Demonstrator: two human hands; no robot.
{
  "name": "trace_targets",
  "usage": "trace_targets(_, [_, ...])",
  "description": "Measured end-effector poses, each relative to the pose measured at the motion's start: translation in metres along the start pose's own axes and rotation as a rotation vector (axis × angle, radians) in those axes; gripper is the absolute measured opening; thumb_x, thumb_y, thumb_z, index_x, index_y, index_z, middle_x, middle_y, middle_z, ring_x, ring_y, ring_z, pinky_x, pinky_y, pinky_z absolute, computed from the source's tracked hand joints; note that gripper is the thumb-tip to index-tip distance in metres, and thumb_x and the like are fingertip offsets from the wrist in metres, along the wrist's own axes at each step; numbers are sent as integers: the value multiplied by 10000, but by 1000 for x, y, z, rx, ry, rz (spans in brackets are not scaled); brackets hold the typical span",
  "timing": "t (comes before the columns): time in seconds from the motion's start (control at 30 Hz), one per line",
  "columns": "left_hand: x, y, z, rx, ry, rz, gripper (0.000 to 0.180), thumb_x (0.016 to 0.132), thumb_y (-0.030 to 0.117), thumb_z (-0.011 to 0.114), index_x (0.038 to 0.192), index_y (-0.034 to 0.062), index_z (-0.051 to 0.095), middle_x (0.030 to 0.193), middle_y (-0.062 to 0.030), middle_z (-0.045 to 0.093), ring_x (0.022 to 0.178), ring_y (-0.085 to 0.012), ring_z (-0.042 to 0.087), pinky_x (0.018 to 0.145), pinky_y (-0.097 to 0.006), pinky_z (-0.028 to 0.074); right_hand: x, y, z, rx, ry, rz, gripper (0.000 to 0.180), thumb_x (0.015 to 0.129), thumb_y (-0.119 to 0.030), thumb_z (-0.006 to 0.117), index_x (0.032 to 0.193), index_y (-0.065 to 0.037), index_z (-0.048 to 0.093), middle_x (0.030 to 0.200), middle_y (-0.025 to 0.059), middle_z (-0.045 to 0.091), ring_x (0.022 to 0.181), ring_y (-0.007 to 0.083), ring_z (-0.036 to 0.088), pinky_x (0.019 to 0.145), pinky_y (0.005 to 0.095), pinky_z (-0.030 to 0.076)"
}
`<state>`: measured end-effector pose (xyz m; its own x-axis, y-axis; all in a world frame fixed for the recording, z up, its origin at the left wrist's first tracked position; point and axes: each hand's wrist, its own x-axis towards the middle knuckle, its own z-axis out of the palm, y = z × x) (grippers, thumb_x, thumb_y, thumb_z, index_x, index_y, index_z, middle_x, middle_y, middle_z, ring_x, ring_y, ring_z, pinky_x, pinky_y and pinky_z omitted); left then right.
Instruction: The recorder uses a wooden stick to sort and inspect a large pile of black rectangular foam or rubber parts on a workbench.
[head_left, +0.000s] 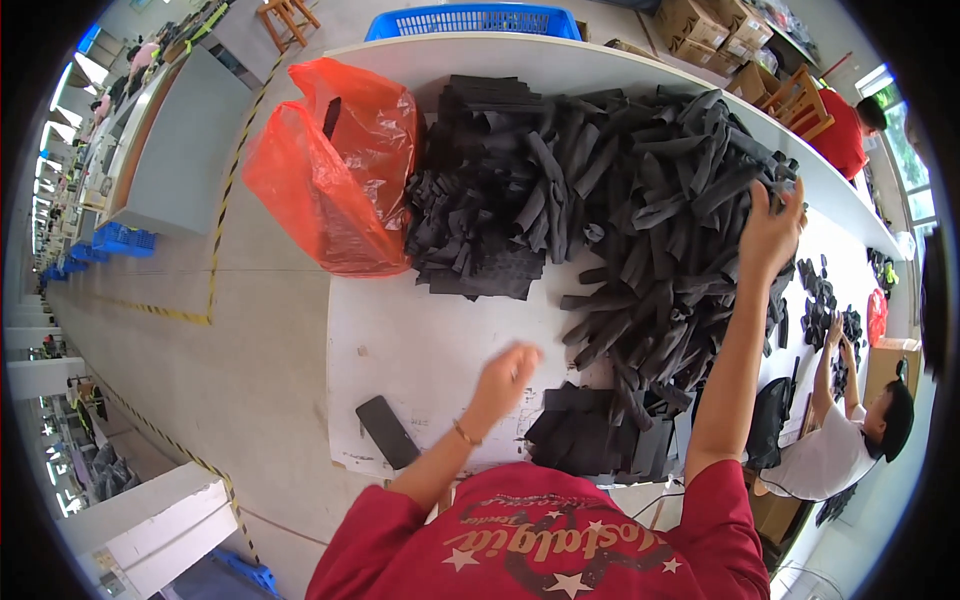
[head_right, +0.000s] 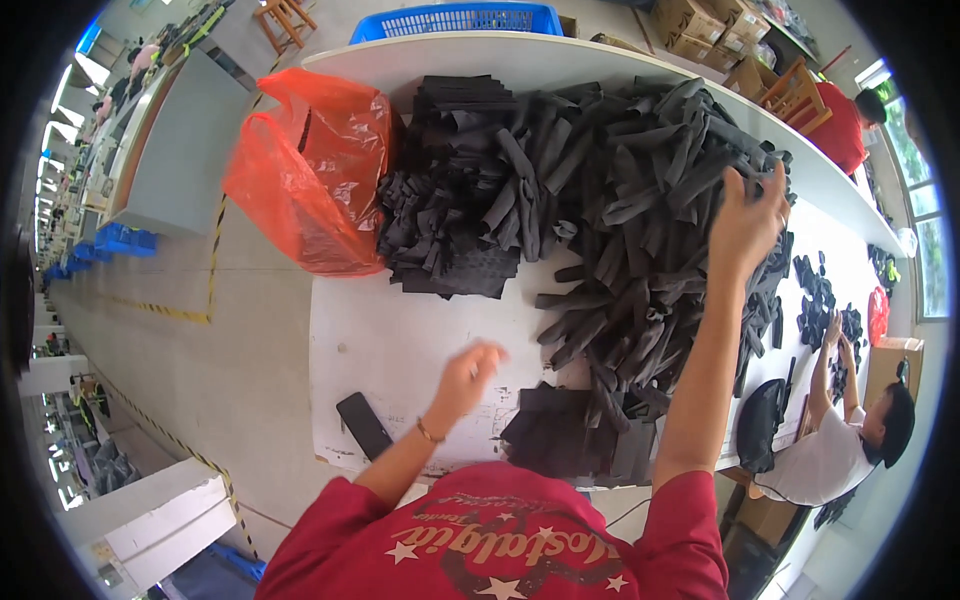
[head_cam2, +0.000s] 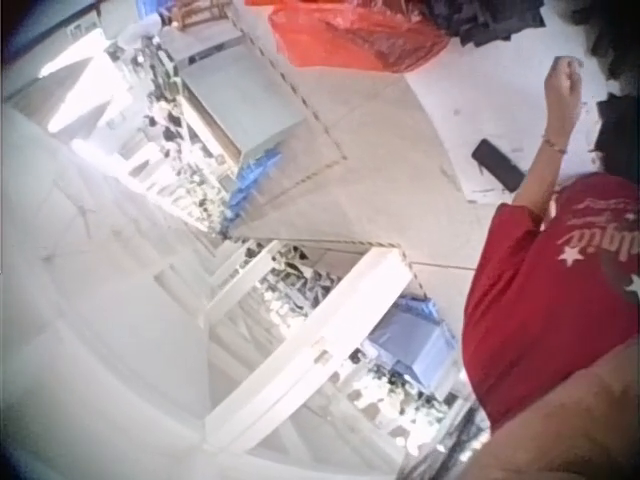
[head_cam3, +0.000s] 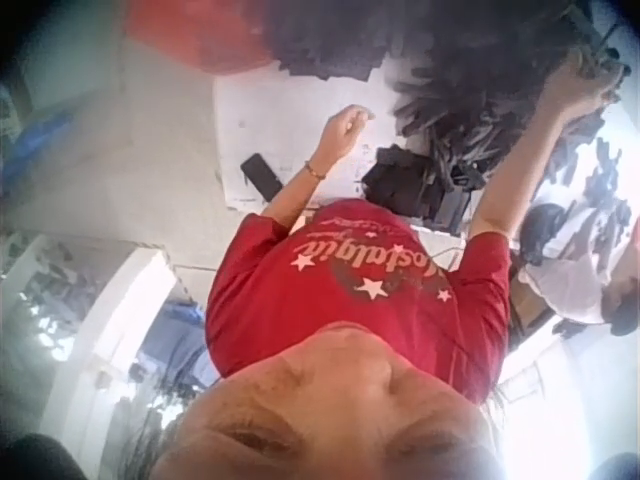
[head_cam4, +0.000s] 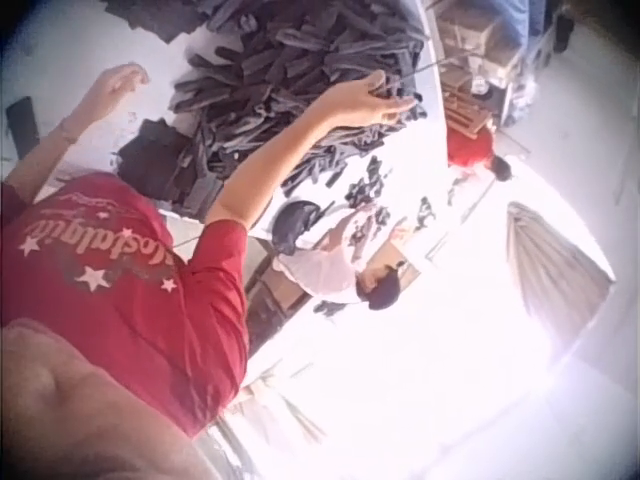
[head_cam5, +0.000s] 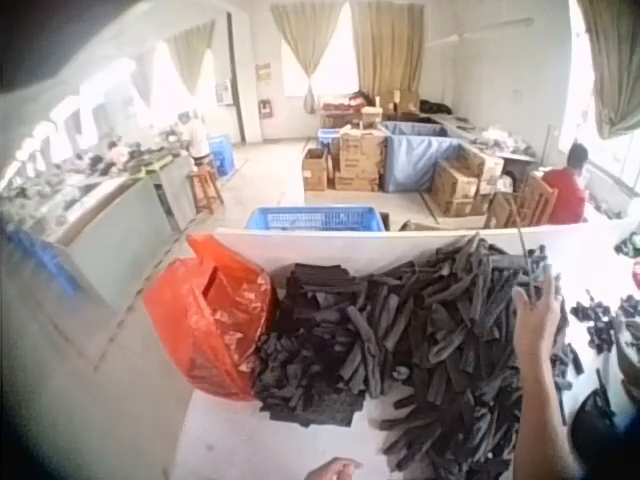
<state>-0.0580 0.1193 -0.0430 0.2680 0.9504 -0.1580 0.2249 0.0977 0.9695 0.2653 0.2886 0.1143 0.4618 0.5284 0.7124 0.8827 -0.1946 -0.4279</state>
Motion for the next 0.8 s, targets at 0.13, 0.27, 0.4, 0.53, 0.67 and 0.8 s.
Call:
trace_targets(0.13, [107, 14, -64, 169, 440, 328, 214, 923, -15, 491, 1117, 7, 579, 1111, -163, 631, 1007, -315, 616, 885, -354, 478, -55, -89, 62, 335, -417, -74, 337, 852, -93, 640, 1179, -18, 609, 1174, 174, 601, 1138, 321, 554, 991, 381, 431])
trace_targets(0.27, [199, 36, -80, 432, 446, 552, 371, 866, -86, 463, 1222, 5, 512, 1243, -173, 573, 1205, -343, 532, 1006, -397, 432, -137, -102, 158, 766, -617, 99, 344, 858, -14, 592, 1200, -53, 600, 1195, 158, 586, 1067, 329, 600, 886, 339, 481])
trace_targets(0.4, [258, 37, -84, 777, 328, 665, 468, 849, -3, 541, 1309, 14, 459, 1366, -155, 487, 1336, -328, 399, 1107, -456, 317, -154, -97, 215, 779, -690, 129, 379, 852, -31, 593, 1223, -104, 604, 1254, 127, 572, 1073, 336, 598, 882, 345, 487])
trace_targets(0.53, [300, 20, -93, 1137, 200, 677, 786, 769, 359, 716, 1418, 62, 386, 1499, -98, 335, 1447, -287, 174, 1151, -561, 155, -150, -54, 247, 420, -701, -49, 426, 793, -38, 620, 1209, -130, 615, 1318, 118, 528, 1065, 361, 596, 861, 408, 498])
trace_targets(0.67, [340, 52, -94, 1583, 5, 601, 786, 730, 455, 725, 1392, 123, 461, 1506, -120, 320, 1429, -382, 165, 1109, -659, 116, -149, -7, 256, 398, -734, -60, 415, 794, -4, 598, 1202, -79, 604, 1311, 131, 532, 1085, 373, 582, 879, 400, 486])
trace_targets(0.8, [378, 72, -99, 1655, -39, 452, 917, 634, 448, 811, 1415, 153, 432, 1483, -213, 325, 1366, -521, 226, 1035, -719, 208, -146, 8, 262, 401, -776, -30, 410, 811, 0, 604, 1219, -34, 592, 1289, 138, 554, 1122, 323, 581, 916, 341, 465])
